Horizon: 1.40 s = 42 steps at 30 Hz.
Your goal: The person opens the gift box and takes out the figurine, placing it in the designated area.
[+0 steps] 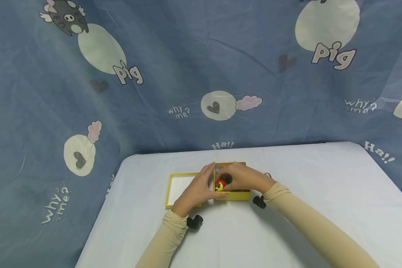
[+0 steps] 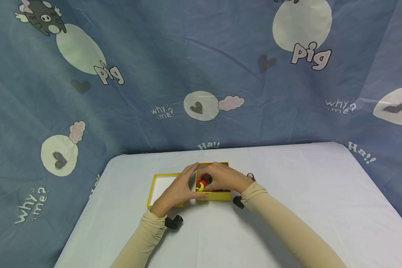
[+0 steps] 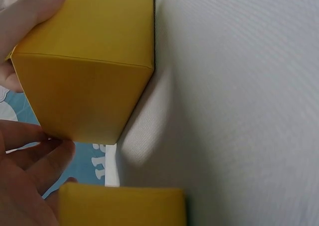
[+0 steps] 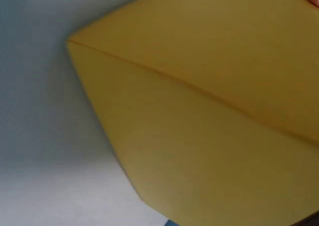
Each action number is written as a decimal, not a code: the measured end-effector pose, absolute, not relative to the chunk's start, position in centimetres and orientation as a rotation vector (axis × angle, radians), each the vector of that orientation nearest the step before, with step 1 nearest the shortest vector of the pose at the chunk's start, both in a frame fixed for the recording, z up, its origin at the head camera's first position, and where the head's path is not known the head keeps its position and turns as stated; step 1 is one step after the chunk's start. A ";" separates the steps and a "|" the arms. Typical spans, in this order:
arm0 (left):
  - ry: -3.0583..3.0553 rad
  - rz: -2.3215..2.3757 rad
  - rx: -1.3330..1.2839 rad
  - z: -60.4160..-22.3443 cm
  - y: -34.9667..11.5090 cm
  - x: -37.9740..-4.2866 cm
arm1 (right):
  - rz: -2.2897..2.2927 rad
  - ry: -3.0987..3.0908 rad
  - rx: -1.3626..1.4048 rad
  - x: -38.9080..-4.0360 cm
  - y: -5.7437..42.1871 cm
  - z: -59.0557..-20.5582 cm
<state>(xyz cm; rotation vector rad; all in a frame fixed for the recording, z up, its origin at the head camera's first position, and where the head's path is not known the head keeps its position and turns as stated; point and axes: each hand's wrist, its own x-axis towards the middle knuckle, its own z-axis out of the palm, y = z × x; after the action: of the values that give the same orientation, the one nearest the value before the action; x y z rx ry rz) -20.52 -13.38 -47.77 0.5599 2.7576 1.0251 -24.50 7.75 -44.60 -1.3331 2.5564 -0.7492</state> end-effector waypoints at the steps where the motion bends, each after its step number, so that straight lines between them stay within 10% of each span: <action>1: 2.760 1.023 0.561 -47.8 -13.4 -20.5 | -0.758 2.558 -1.335 -24.5 7.8 -44.6; 42: 2.762 1.029 0.530 -47.7 -13.3 -20.5 | -1.459 2.299 -0.814 -25.2 9.8 -45.4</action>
<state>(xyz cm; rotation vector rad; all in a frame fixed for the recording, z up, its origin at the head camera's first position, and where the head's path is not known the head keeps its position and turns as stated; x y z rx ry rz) -20.53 -13.33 -47.74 0.5304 2.7623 1.0290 -25.16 9.83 -45.36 -0.8137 2.2988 -1.4594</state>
